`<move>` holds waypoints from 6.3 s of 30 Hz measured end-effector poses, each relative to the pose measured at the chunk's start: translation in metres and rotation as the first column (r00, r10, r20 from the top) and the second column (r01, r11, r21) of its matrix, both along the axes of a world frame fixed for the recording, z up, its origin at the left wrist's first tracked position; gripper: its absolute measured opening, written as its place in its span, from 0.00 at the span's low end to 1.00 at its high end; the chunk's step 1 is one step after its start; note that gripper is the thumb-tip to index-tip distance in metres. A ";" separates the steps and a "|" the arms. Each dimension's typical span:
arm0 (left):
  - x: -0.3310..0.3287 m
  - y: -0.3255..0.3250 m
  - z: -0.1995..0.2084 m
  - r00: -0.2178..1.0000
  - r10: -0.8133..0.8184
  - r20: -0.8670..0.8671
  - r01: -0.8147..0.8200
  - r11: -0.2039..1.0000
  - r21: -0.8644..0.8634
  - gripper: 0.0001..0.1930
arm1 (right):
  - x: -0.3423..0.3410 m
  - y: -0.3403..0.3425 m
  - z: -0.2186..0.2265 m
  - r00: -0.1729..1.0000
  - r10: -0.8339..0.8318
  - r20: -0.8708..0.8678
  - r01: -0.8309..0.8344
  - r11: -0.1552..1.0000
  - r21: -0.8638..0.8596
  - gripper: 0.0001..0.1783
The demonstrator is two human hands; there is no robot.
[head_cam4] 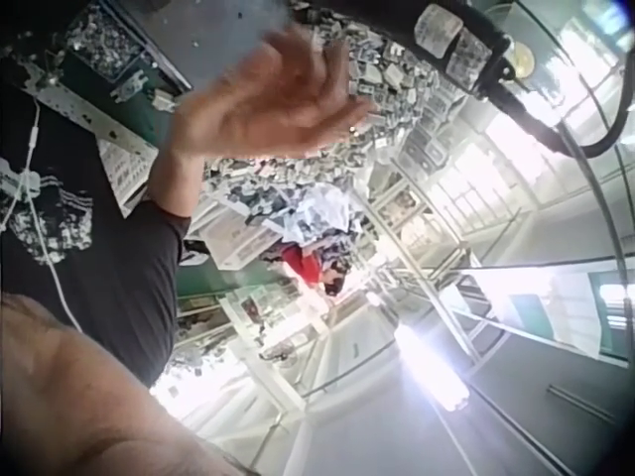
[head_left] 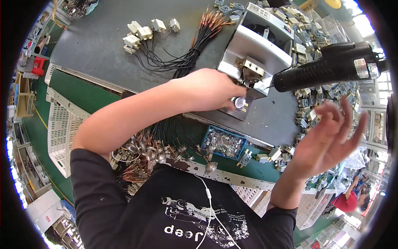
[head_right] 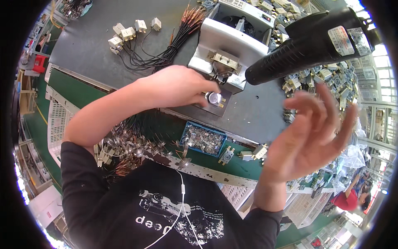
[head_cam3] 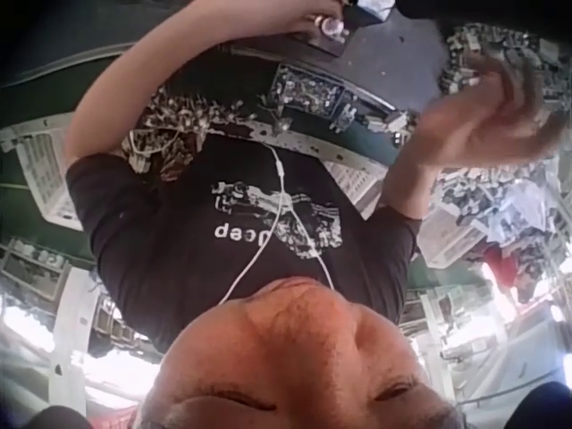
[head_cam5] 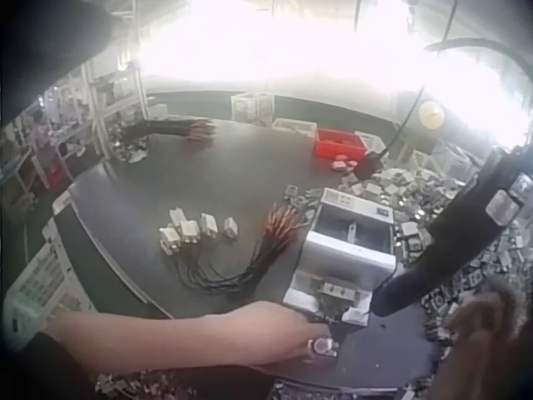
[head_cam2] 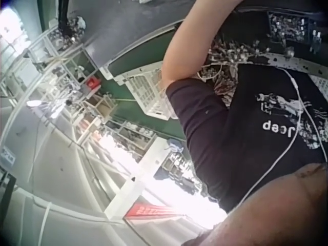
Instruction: Assembling electronic components by placing them into a fixture and using an electric screwdriver to fasten them.
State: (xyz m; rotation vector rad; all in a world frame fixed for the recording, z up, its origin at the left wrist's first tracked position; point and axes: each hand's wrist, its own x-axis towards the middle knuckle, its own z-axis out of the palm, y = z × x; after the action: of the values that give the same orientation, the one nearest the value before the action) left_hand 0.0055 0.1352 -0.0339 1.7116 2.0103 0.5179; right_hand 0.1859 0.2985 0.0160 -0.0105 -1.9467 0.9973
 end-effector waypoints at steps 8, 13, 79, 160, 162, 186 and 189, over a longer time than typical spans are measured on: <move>-0.008 0.002 -0.013 0.995 0.015 0.100 0.000 0.988 -0.154 0.18 | -0.066 0.021 0.008 0.976 0.215 -0.042 -0.219 0.950 -0.225 0.36; -0.002 -0.001 -0.017 0.999 0.016 -0.035 -0.020 0.989 -0.148 0.17 | -0.063 0.011 0.025 0.983 0.161 -0.090 -0.174 0.971 -0.165 0.36; -0.003 -0.005 -0.019 0.998 -0.024 -0.060 0.016 0.992 -0.122 0.18 | -0.059 -0.035 -0.021 0.952 0.269 -0.143 -0.304 0.863 -0.403 0.60; 0.013 -0.024 -0.022 0.948 -0.310 0.076 0.237 0.844 0.480 0.05 | -0.109 -0.003 0.012 0.871 0.482 -0.096 -0.481 0.793 -0.374 0.50; 0.008 -0.027 -0.019 0.988 -0.157 -0.015 0.145 0.864 0.482 0.05 | -0.112 -0.002 0.016 0.835 0.547 -0.061 -0.525 0.759 -0.386 0.49; 0.008 -0.022 -0.056 0.997 0.049 -0.054 -0.019 0.888 0.460 0.05 | -0.081 -0.047 -0.016 0.965 0.246 -0.087 -0.261 0.885 -0.386 0.57; 0.009 -0.021 -0.054 0.991 0.039 -0.131 0.020 0.905 0.426 0.04 | -0.085 -0.046 -0.024 0.968 0.237 -0.086 -0.251 0.886 -0.389 0.52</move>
State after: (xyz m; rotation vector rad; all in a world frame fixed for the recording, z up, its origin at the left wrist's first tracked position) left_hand 0.0148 0.1141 -0.0879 2.0379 2.1137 0.9253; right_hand 0.1009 0.2523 -0.0080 0.0239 -1.7082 1.5401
